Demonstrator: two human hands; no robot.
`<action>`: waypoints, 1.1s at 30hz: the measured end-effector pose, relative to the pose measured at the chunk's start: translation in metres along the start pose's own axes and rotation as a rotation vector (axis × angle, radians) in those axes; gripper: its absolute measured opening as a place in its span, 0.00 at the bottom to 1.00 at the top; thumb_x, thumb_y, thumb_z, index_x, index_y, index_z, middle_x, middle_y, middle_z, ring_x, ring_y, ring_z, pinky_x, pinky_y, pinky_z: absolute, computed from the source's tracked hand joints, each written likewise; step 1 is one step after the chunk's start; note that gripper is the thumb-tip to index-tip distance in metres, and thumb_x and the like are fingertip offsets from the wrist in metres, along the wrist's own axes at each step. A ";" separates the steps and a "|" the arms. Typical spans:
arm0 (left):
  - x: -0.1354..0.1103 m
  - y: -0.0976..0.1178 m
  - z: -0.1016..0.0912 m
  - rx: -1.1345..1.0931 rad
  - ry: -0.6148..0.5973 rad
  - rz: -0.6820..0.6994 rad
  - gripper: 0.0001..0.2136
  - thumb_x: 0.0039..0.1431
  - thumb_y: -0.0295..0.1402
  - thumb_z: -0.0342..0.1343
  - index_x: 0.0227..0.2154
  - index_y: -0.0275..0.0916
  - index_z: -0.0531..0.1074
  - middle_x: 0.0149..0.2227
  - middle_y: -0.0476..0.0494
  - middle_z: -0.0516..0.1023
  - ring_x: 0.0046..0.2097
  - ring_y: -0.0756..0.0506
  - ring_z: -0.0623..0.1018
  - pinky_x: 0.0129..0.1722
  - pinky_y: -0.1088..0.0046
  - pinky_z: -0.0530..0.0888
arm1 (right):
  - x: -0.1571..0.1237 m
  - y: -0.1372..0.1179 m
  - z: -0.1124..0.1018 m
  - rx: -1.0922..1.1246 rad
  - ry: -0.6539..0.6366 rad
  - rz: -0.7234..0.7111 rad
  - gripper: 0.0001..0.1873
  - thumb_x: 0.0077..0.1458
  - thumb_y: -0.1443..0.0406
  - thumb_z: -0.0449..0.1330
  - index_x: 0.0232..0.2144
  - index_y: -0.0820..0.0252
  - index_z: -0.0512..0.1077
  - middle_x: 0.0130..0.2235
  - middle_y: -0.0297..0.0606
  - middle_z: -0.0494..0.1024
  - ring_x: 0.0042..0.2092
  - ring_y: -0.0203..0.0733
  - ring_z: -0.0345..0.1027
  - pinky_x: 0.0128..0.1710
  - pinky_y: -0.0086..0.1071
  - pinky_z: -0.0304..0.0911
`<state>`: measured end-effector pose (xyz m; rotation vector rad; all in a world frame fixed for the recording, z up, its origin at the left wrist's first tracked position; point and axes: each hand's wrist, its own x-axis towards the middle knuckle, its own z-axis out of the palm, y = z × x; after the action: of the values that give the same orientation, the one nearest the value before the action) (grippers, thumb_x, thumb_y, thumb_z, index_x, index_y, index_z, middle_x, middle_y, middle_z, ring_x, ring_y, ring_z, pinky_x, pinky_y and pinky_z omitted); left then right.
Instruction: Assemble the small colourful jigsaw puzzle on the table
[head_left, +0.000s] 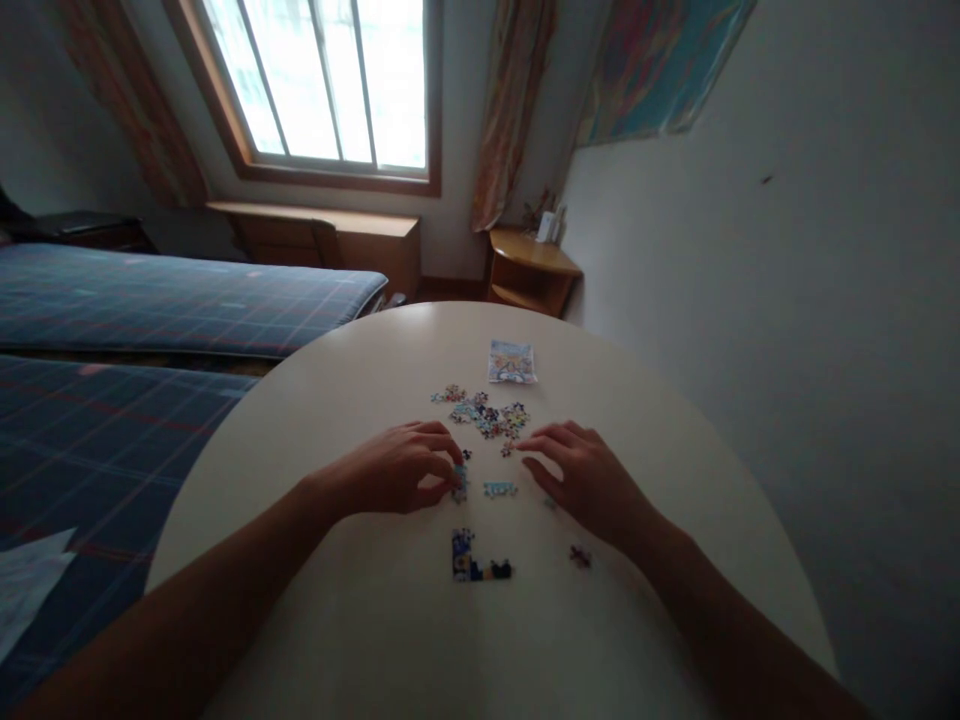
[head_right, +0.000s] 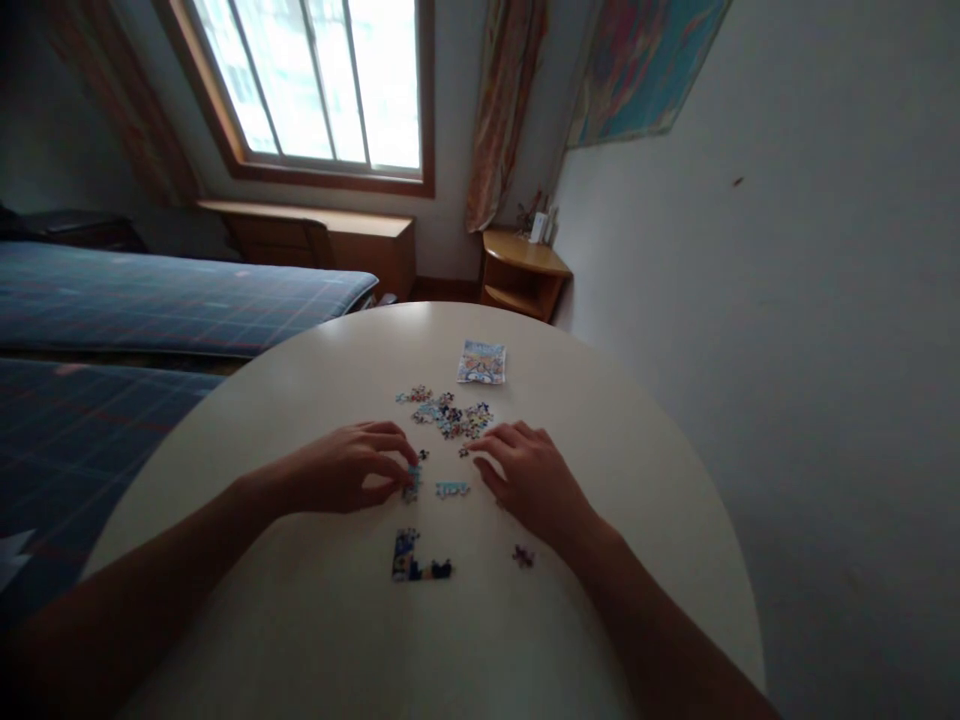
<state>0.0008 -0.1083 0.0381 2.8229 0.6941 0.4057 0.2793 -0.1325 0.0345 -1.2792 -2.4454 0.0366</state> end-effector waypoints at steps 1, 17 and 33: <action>-0.001 -0.005 0.002 -0.010 0.025 -0.022 0.09 0.61 0.30 0.55 0.39 0.47 0.79 0.46 0.49 0.79 0.47 0.47 0.75 0.50 0.67 0.72 | 0.000 0.010 -0.002 0.016 0.015 0.045 0.10 0.62 0.64 0.57 0.44 0.55 0.75 0.44 0.42 0.79 0.48 0.48 0.69 0.48 0.43 0.61; -0.006 -0.054 0.026 0.220 0.228 -0.582 0.13 0.66 0.37 0.47 0.43 0.42 0.77 0.47 0.43 0.78 0.48 0.42 0.75 0.49 0.63 0.74 | -0.001 0.069 0.009 0.177 -0.039 0.338 0.11 0.60 0.67 0.57 0.41 0.60 0.79 0.42 0.44 0.77 0.42 0.44 0.71 0.45 0.36 0.65; 0.003 -0.066 0.032 0.284 0.292 -0.658 0.18 0.68 0.38 0.43 0.52 0.40 0.73 0.53 0.43 0.77 0.54 0.40 0.73 0.56 0.58 0.70 | 0.001 0.069 0.019 0.074 -0.014 0.279 0.13 0.62 0.66 0.55 0.46 0.60 0.76 0.47 0.44 0.76 0.49 0.46 0.67 0.54 0.39 0.60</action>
<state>-0.0151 -0.0537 -0.0084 2.5730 1.7846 0.6330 0.3267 -0.0887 0.0035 -1.5808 -2.2363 0.2085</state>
